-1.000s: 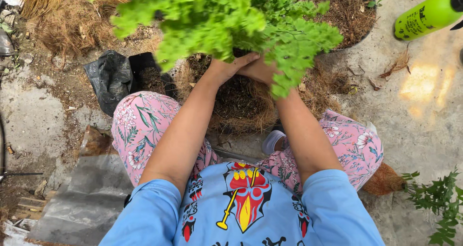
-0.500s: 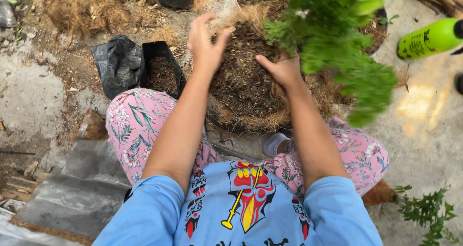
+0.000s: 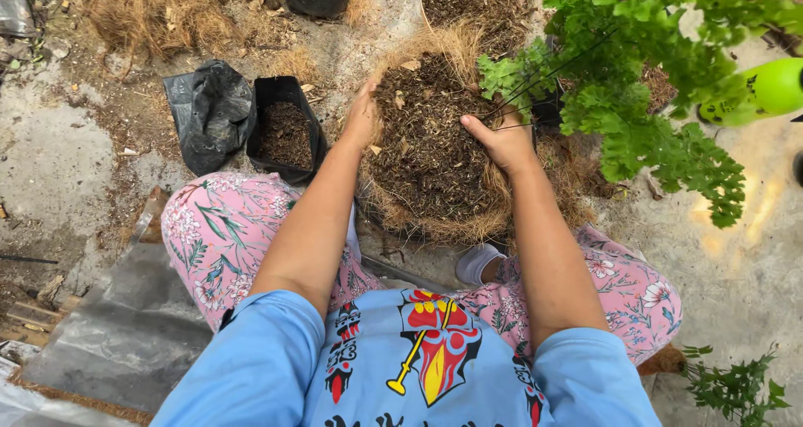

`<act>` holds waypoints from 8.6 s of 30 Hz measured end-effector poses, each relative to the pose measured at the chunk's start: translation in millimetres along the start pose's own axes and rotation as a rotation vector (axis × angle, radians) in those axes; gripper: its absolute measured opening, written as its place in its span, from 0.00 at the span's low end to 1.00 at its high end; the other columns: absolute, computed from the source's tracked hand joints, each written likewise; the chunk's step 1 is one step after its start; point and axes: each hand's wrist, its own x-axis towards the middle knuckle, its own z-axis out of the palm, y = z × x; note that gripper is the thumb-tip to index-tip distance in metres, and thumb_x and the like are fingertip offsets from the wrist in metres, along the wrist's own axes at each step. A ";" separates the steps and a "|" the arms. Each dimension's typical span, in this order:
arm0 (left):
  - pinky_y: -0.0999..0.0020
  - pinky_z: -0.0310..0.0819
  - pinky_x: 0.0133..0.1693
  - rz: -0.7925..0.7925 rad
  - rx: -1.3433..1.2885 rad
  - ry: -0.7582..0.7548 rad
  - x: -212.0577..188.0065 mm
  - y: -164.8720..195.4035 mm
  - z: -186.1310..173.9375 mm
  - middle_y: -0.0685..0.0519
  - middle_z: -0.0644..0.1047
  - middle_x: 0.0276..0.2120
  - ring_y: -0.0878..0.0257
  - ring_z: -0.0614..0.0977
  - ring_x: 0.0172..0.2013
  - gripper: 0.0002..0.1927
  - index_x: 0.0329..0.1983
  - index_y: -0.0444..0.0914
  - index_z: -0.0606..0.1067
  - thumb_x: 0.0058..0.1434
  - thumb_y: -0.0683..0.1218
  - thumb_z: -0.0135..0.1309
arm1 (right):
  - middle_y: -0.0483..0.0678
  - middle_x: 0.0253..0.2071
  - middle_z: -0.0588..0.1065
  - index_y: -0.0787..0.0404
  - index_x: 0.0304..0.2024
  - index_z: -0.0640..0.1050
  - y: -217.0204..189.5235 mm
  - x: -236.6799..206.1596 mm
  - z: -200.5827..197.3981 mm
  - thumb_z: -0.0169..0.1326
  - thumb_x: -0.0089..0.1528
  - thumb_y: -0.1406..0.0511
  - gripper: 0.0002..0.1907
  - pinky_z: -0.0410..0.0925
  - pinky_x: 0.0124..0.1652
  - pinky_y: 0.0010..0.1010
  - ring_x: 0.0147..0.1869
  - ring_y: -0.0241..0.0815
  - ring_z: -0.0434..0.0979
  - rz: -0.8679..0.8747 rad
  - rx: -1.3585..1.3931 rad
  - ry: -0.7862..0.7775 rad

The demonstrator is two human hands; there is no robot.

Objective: The person sits on the ground and shapes a mound of dry coconut coir fiber with both hands, pressing it into a rounded form. They add handfuls of soil from a bowl onto the fiber and press it in, then place a fern plant into the center and wrap and press the coir fiber around the plant's root ball.

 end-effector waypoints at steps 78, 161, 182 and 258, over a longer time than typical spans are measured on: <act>0.45 0.59 0.65 0.880 0.386 -0.210 -12.3 58.0 28.6 0.44 0.72 0.66 0.46 0.69 0.66 0.32 0.66 0.41 0.71 0.57 0.54 0.52 | 0.49 0.65 0.73 0.61 0.70 0.66 30.9 10.0 14.5 0.74 0.53 0.59 0.47 0.63 0.68 0.34 0.69 0.43 0.72 -0.144 0.248 -0.098; 0.38 0.44 0.73 0.623 0.543 -0.170 -66.7 29.1 10.0 0.35 0.28 0.77 0.32 0.38 0.77 0.88 0.81 0.46 0.32 0.27 0.62 0.82 | 0.44 0.60 0.73 0.55 0.63 0.73 12.4 22.0 14.8 0.68 0.56 0.67 0.33 0.65 0.64 0.32 0.63 0.39 0.72 -0.168 0.321 -0.110; 0.44 0.56 0.67 0.718 0.601 0.056 -61.2 16.9 33.0 0.39 0.58 0.64 0.38 0.60 0.65 0.81 0.78 0.40 0.44 0.24 0.59 0.82 | 0.45 0.56 0.77 0.57 0.62 0.74 11.7 22.6 18.1 0.66 0.57 0.66 0.31 0.68 0.63 0.33 0.60 0.39 0.76 -0.296 0.200 -0.039; 0.51 0.45 0.68 0.483 0.955 -0.249 -25.4 70.5 53.6 0.48 0.71 0.64 0.54 0.63 0.68 0.32 0.46 0.32 0.80 0.47 0.60 0.70 | 0.53 0.73 0.58 0.58 0.75 0.56 44.2 -13.6 37.4 0.66 0.61 0.49 0.50 0.56 0.70 0.42 0.76 0.49 0.55 -0.234 0.630 -0.122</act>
